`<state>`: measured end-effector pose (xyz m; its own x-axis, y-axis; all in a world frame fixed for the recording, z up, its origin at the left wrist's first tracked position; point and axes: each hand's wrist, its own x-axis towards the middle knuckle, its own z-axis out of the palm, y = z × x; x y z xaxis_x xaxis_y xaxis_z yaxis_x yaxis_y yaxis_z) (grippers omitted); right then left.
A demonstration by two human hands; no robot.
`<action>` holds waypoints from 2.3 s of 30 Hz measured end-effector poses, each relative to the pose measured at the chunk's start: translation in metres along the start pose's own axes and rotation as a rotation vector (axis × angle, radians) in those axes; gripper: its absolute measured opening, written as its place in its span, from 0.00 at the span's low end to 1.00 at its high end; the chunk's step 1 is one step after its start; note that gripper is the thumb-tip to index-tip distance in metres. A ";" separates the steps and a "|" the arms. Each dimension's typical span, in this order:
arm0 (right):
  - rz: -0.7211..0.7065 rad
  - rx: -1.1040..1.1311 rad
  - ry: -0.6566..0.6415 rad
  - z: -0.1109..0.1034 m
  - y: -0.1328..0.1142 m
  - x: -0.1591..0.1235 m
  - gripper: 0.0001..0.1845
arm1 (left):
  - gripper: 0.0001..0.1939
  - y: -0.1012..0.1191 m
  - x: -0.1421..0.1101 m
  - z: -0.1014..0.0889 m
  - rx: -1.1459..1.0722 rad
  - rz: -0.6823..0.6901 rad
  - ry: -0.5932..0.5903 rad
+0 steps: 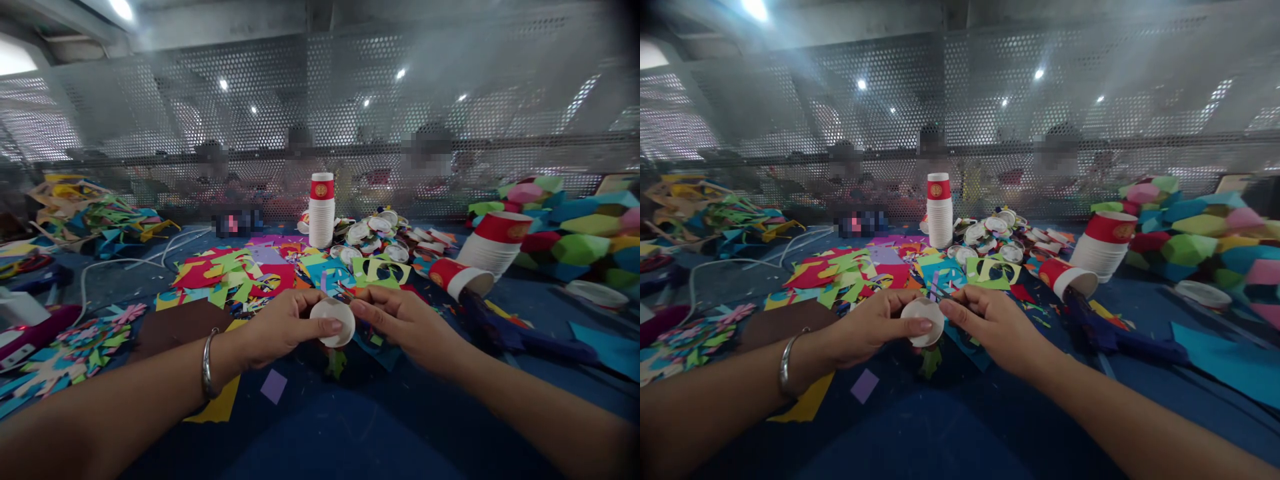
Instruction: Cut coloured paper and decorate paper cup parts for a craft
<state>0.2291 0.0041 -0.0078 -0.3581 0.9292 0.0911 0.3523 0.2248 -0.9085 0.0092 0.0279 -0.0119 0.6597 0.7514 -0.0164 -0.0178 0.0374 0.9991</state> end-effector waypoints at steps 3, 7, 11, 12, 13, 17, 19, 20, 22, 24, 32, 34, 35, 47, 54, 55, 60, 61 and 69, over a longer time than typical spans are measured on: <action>0.014 0.014 -0.009 0.000 0.001 0.000 0.24 | 0.15 -0.001 0.000 -0.001 0.036 0.004 0.032; 0.002 -0.006 -0.017 -0.002 0.002 0.001 0.24 | 0.15 -0.001 0.001 -0.001 0.110 0.029 0.069; -0.016 -0.043 -0.011 -0.003 0.002 0.002 0.23 | 0.15 0.000 0.002 -0.003 0.203 0.088 0.067; -0.020 -0.048 -0.011 -0.003 0.002 0.002 0.23 | 0.15 0.000 0.002 -0.004 0.247 0.120 0.070; -0.027 -0.056 -0.016 -0.003 0.001 0.001 0.23 | 0.14 -0.001 0.003 -0.005 0.302 0.160 0.079; -0.078 -0.156 -0.027 -0.003 -0.001 -0.002 0.22 | 0.12 -0.001 0.001 -0.007 0.540 0.313 0.141; -0.100 -0.216 -0.022 -0.004 -0.001 -0.004 0.21 | 0.10 0.001 -0.001 -0.006 0.637 0.345 0.175; -0.110 -0.236 -0.019 -0.004 -0.002 -0.005 0.21 | 0.09 0.002 -0.001 -0.005 0.684 0.356 0.187; -0.126 -0.267 -0.015 -0.003 -0.003 -0.006 0.21 | 0.09 0.004 -0.002 -0.003 0.751 0.383 0.198; -0.138 -0.297 -0.014 -0.003 -0.005 -0.006 0.21 | 0.09 0.005 -0.002 -0.002 0.772 0.412 0.189; -0.175 -0.412 -0.008 -0.003 -0.011 -0.009 0.19 | 0.11 0.005 -0.003 0.001 0.782 0.440 0.155; -0.183 -0.433 -0.009 -0.003 -0.012 -0.011 0.19 | 0.12 0.005 -0.004 0.002 0.776 0.439 0.157; -0.184 -0.438 -0.008 -0.003 -0.013 -0.011 0.19 | 0.12 0.006 -0.004 0.003 0.775 0.436 0.158; -0.230 -0.462 0.013 -0.003 -0.010 -0.009 0.19 | 0.09 0.000 0.000 0.001 0.426 0.238 0.048; -0.176 -0.405 0.051 -0.005 -0.009 -0.007 0.23 | 0.10 -0.003 0.003 -0.003 0.351 0.152 0.034; -0.157 -0.388 0.067 -0.006 -0.009 -0.007 0.23 | 0.09 -0.004 0.003 -0.004 0.352 0.153 0.041; -0.067 -0.319 0.105 -0.011 -0.006 -0.002 0.24 | 0.19 -0.005 0.004 -0.010 0.266 0.137 0.089; -0.050 -0.333 0.100 -0.012 -0.005 -0.001 0.24 | 0.21 -0.005 0.005 -0.011 0.260 0.126 0.098; 0.023 -0.705 0.051 -0.014 0.002 0.002 0.22 | 0.13 0.000 -0.002 -0.022 0.456 0.027 0.084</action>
<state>0.2414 0.0108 -0.0033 -0.3092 0.9447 0.1095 0.8414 0.3254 -0.4314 -0.0086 0.0413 -0.0123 0.6003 0.7993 0.0255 0.3109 -0.2626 0.9135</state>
